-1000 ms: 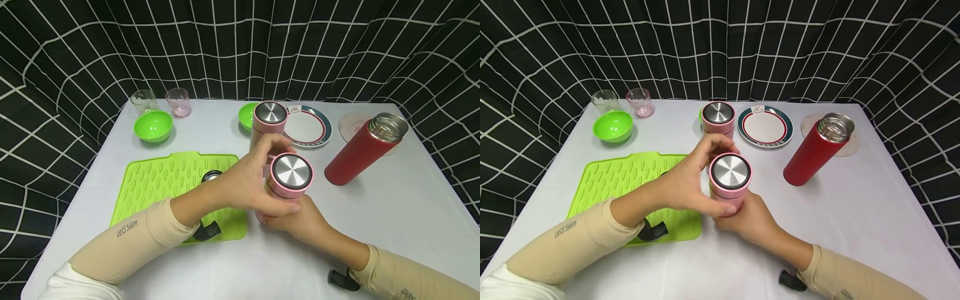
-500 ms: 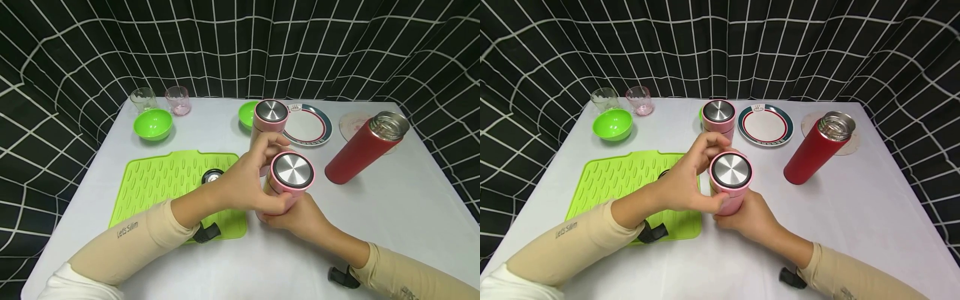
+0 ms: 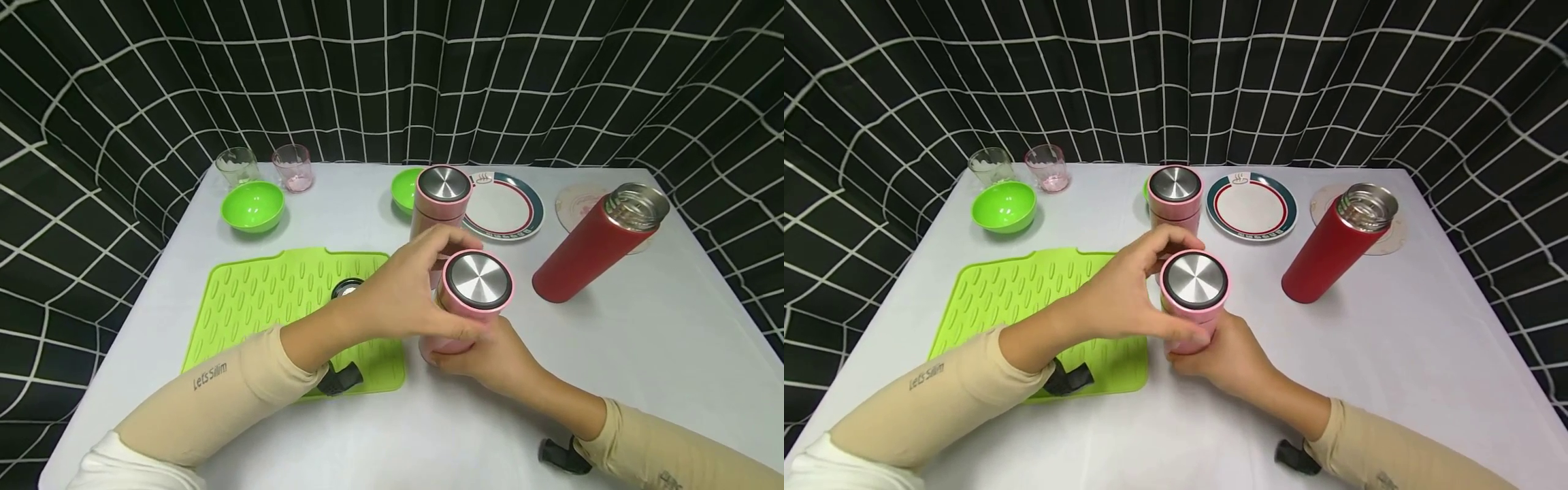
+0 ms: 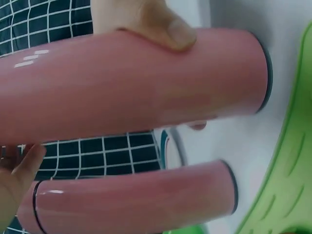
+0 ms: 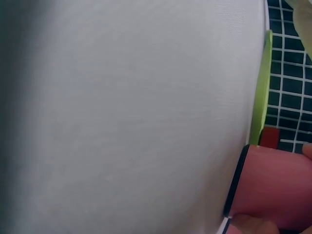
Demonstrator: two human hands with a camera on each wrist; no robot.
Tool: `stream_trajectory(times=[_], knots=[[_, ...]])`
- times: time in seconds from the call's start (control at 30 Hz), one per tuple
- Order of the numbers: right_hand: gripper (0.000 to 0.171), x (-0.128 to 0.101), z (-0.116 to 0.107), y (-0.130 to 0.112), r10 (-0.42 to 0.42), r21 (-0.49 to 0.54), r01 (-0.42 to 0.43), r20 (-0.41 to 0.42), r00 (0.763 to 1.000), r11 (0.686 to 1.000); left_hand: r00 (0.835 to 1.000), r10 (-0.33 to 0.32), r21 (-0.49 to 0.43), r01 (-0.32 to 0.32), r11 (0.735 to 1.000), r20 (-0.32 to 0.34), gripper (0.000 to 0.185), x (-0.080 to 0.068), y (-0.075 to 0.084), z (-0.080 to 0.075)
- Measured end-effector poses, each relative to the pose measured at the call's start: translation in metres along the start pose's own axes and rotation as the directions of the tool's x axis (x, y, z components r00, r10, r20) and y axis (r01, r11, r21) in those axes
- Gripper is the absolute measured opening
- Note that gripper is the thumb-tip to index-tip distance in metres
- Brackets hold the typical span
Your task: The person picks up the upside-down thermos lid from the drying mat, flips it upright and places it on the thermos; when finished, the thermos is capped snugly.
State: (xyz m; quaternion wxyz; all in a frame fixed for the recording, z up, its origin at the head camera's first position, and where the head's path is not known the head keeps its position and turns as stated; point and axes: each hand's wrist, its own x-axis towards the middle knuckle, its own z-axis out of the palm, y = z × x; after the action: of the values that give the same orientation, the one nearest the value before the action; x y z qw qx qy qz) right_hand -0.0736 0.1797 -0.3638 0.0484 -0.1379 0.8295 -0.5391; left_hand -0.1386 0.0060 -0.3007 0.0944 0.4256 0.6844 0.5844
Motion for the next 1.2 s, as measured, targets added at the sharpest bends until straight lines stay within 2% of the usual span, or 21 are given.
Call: stream_trajectory(times=[0.07, 0.17, 0.23, 0.3, 0.37, 0.4, 0.43, 0.5, 0.53, 0.6, 0.67, 0.77, 0.8, 0.87, 0.97, 1.03, 1.07, 1.13, 1.2], knots=[[0.05, 0.0, 0.0, 0.0, 0.006, 0.001, -0.006, 0.003, 1.0, 1.0, 1.0, -0.015, -0.049, 0.015, 0.999, 0.002, 0.074, 0.001, -0.001, -0.001], [0.051, 0.002, -0.001, 0.005, -0.017, 0.022, 0.016, 0.017, 1.0, 1.0, 0.998, -0.032, -0.172, 0.041, 0.984, 0.052, 0.073, 0.002, -0.002, -0.003], [0.05, 0.004, -0.001, 0.013, -0.025, 0.049, 0.024, 0.032, 0.999, 0.999, 0.998, -0.042, -0.132, 0.049, 0.99, 0.054, 0.079, 0.002, -0.002, -0.002], [0.054, 0.005, 0.0, 0.02, -0.019, 0.043, 0.017, 0.032, 0.999, 0.999, 0.999, -0.042, -0.018, 0.042, 0.999, 0.014, 0.079, 0.001, 0.0, 0.0], [0.056, 0.005, 0.001, 0.027, -0.012, 0.019, 0.011, 0.028, 1.0, 1.0, 0.999, -0.038, 0.091, 0.041, 0.995, -0.039, 0.079, 0.001, 0.0, 0.004], [0.058, 0.006, 0.001, 0.031, -0.006, 0.004, 0.006, 0.025, 1.0, 1.0, 0.998, -0.036, 0.116, 0.042, 0.992, -0.053, 0.077, 0.0, 0.0, 0.004], [0.059, 0.006, 0.001, 0.033, -0.009, -0.009, 0.009, 0.02, 1.0, 1.0, 0.998, -0.037, 0.095, 0.042, 0.995, -0.053, 0.073, 0.0, 0.0, 0.004], [0.058, 0.007, 0.0, 0.035, -0.017, -0.034, 0.017, 0.014, 1.0, 0.999, 0.999, -0.044, -0.008, 0.044, 0.999, -0.023, 0.068, 0.0, -0.002, 0.001], [0.057, 0.008, 0.0, 0.037, -0.026, -0.036, 0.027, 0.015, 1.0, 0.999, 0.999, -0.044, -0.059, 0.044, 0.997, 0.004, 0.069, 0.0, -0.003, -0.001], [0.053, 0.009, 0.0, 0.038, -0.043, -0.032, 0.044, 0.024, 0.999, 0.999, 0.998, -0.051, -0.097, 0.055, 0.994, 0.048, 0.076, 0.0, -0.003, -0.003], [0.051, 0.01, 0.0, 0.038, -0.049, -0.007, 0.049, 0.041, 0.998, 0.999, 0.998, -0.043, -0.053, 0.045, 0.998, 0.041, 0.081, 0.0, -0.003, -0.002], [0.055, 0.009, -0.001, 0.039, -0.048, -0.03, 0.049, 0.037, 0.998, 0.998, 1.0, -0.019, 0.081, 0.021, 0.996, -0.024, 0.082, 0.001, -0.001, 0.003], [0.056, 0.01, -0.001, 0.039, -0.048, -0.031, 0.049, 0.036, 0.998, 0.998, 0.999, -0.022, 0.083, 0.025, 0.996, -0.036, 0.08, 0.002, -0.001, 0.003], [0.062, 0.009, -0.003, 0.04, -0.049, -0.034, 0.05, 0.031, 0.998, 0.998, 0.999, -0.034, 0.017, 0.034, 0.999, -0.019, 0.075, 0.003, -0.003, 0.001], [0.063, 0.009, -0.004, 0.042, -0.066, -0.035, 0.067, 0.029, 0.997, 0.997, 0.993, -0.055, -0.166, 0.071, 0.984, 0.103, 0.074, 0.006, -0.009, -0.008], [0.061, 0.009, -0.004, 0.043, -0.075, -0.024, 0.076, 0.036, 0.997, 0.997, 0.984, -0.048, -0.241, 0.09, 0.966, 0.174, 0.077, 0.008, -0.012, -0.012], [0.061, 0.009, -0.004, 0.043, -0.081, -0.026, 0.082, 0.036, 0.996, 0.996, 0.981, -0.043, -0.257, 0.091, 0.962, 0.188, 0.077, 0.008, -0.013, -0.012], [0.05, 0.01, -0.003, 0.044, -0.108, 0.007, 0.108, 0.066, 0.992, 0.994, 0.987, -0.03, -0.203, 0.062, 0.977, 0.158, 0.081, 0.006, -0.013, -0.009], [0.047, 0.011, -0.001, 0.043, -0.115, 0.03, 0.112, 0.082, 0.99, 0.993, 0.998, -0.012, -0.092, 0.017, 0.996, 0.06, 0.081, 0.003, -0.009, -0.003]])
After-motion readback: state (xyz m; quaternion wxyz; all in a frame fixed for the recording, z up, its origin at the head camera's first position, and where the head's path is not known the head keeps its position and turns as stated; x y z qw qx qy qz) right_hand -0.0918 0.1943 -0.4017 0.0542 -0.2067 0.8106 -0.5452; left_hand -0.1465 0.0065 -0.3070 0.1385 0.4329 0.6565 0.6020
